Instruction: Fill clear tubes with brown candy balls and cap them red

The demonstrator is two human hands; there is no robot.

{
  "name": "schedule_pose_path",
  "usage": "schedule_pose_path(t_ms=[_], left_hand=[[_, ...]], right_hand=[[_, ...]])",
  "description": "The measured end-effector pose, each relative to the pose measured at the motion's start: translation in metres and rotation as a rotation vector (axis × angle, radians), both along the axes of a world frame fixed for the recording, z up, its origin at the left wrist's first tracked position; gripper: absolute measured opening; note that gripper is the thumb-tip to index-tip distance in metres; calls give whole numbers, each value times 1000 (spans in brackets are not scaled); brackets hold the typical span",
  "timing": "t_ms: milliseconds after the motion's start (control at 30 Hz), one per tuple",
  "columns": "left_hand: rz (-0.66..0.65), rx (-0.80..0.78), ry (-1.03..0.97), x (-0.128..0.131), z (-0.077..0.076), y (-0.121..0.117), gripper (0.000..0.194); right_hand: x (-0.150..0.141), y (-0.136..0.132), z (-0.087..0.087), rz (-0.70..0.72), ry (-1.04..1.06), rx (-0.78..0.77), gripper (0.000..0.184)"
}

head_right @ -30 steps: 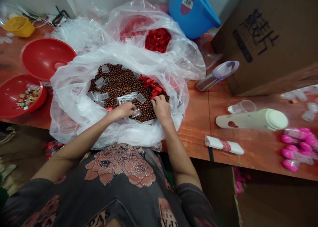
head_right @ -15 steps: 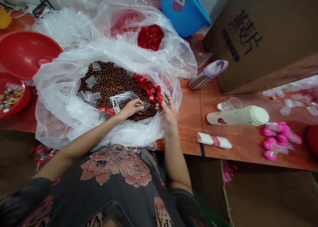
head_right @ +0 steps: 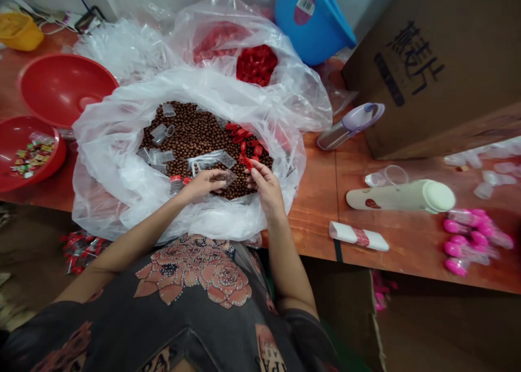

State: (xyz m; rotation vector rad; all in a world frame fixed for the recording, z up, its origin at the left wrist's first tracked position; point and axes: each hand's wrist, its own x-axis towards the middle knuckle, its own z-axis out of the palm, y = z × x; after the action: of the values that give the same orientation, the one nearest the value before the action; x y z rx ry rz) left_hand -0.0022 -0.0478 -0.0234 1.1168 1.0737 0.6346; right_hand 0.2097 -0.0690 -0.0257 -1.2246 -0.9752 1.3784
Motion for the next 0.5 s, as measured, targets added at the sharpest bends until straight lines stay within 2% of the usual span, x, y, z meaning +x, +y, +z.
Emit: schedule_pose_path(t_ms=[100, 167, 233, 367, 500], left_hand=[[-50, 146, 276, 3, -11, 10, 19], [-101, 152, 404, 13, -13, 17, 13], [-125, 107, 450, 28, -12, 24, 11], [-153, 46, 377, 52, -10, 34, 6], [-133, -69, 145, 53, -15, 37, 11]], right_hand=[[1, -4, -3, -74, -73, 29, 40], [4, -8, -3, -98, -105, 74, 42], [8, -11, -1, -104, -124, 121, 43], [17, -17, 3, -153, -157, 167, 46], [24, -20, 4, -214, -104, 134, 42]])
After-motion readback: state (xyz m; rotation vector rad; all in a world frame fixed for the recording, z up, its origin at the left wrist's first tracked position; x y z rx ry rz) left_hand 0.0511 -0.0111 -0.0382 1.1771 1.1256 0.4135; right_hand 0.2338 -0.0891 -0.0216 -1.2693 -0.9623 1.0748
